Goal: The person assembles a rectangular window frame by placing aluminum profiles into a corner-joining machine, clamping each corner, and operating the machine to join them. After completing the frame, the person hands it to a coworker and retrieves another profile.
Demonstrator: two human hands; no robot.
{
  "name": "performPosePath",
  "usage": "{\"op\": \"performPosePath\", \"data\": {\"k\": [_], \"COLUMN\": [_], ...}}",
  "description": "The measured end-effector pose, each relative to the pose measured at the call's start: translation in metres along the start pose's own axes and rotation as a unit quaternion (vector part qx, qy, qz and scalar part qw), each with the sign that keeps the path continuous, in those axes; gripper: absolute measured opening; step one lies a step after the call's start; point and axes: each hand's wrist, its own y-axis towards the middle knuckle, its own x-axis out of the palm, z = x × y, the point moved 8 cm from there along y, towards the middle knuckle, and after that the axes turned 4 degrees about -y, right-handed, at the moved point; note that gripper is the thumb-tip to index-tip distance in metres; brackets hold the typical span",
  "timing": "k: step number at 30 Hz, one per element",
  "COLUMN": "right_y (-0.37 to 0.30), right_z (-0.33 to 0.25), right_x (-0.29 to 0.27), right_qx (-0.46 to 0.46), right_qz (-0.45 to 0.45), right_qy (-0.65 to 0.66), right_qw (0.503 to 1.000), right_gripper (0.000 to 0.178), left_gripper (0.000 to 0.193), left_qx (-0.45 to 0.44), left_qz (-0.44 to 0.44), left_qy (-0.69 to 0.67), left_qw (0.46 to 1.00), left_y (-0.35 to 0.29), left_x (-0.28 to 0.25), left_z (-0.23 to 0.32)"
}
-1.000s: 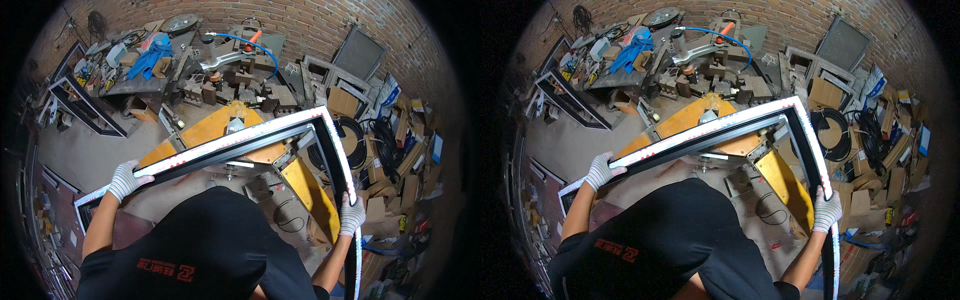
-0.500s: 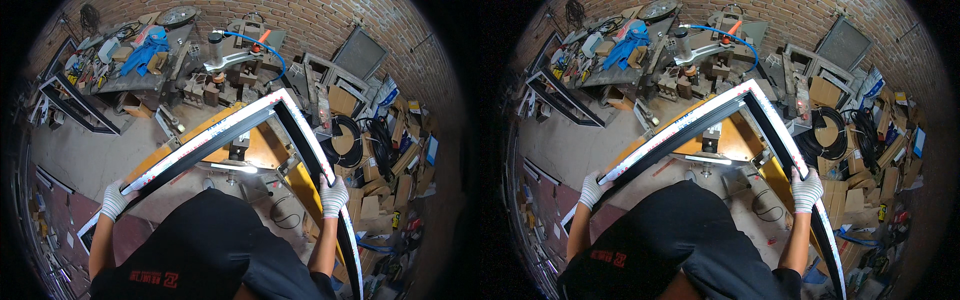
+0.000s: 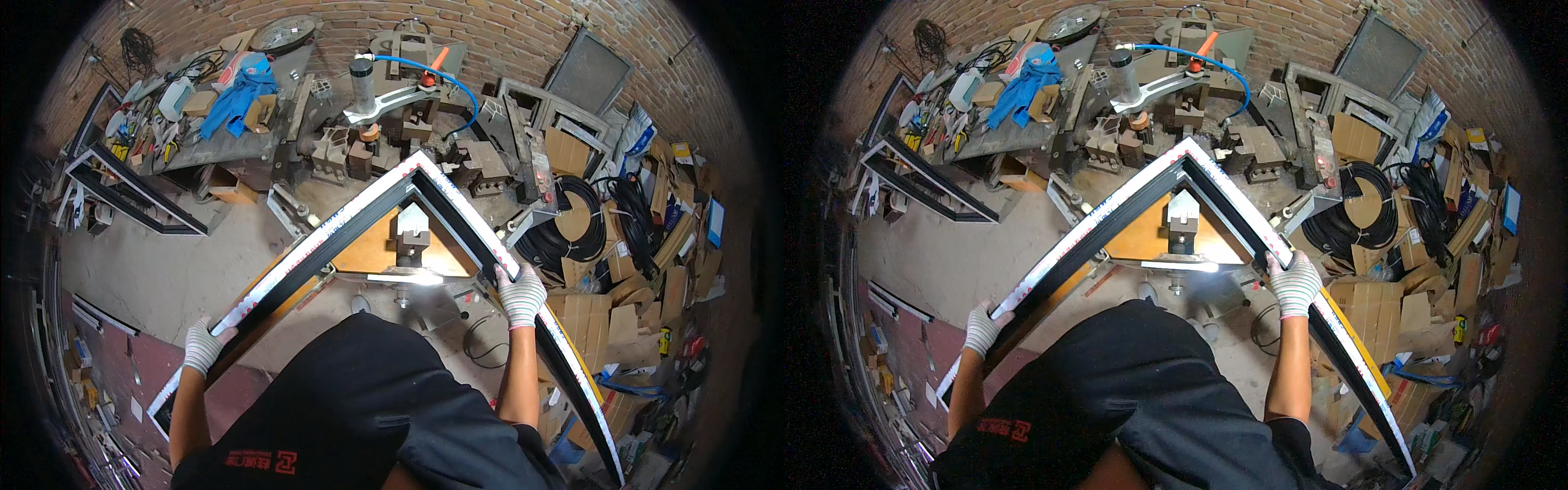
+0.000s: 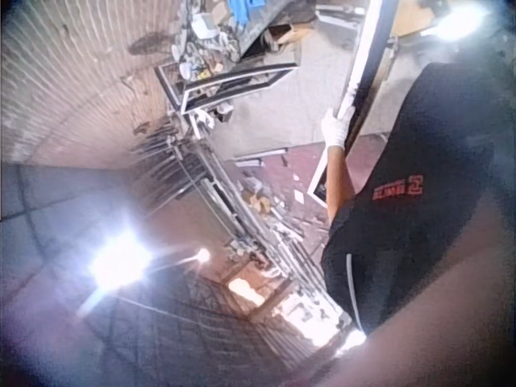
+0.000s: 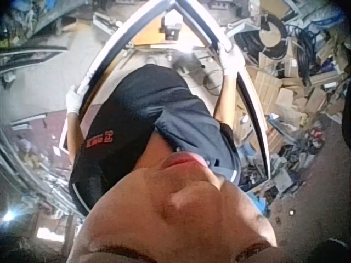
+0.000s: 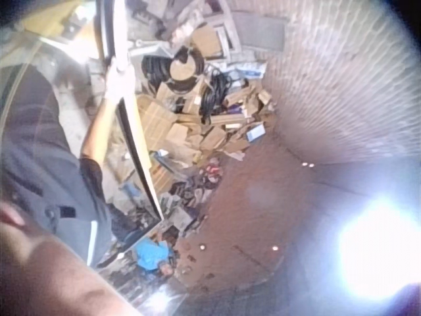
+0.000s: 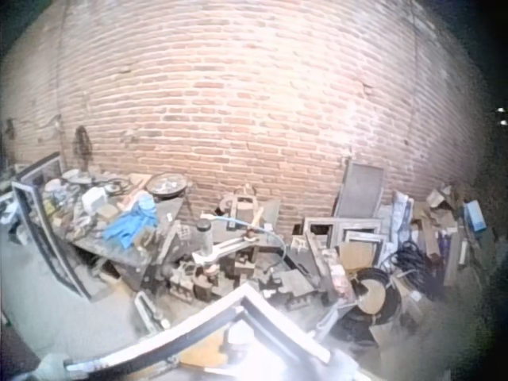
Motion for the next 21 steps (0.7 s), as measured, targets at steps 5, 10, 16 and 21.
{"op": "performPosePath", "data": {"k": [5, 10, 16, 21], "right_y": [0.003, 0.010, 0.020, 0.025], "right_z": [0.001, -0.001, 0.001, -0.005], "right_x": [0.025, 0.054, 0.055, 0.055], "right_qx": [-0.011, 0.001, -0.003, -0.040], "right_qz": [-0.001, -0.057, -0.026, -0.011], "right_qy": [-0.005, -0.032, -0.041, -0.031], "right_qw": [1.000, 0.998, 0.999, 0.999], "right_gripper": [0.063, 0.060, 0.062, 0.057], "left_gripper": [0.054, 0.053, 0.057, 0.059], "left_qx": [-0.031, -0.047, -0.023, -0.018], "left_qz": [-0.041, -0.059, -0.024, 0.026], "left_qy": [-0.103, -0.169, -0.146, -0.114], "left_qw": [0.993, 0.983, 0.989, 0.993], "left_y": [0.002, 0.002, 0.011, 0.008], "left_x": [0.032, 0.054, 0.057, 0.055], "left_z": [-0.010, -0.021, -0.010, -0.009]}}
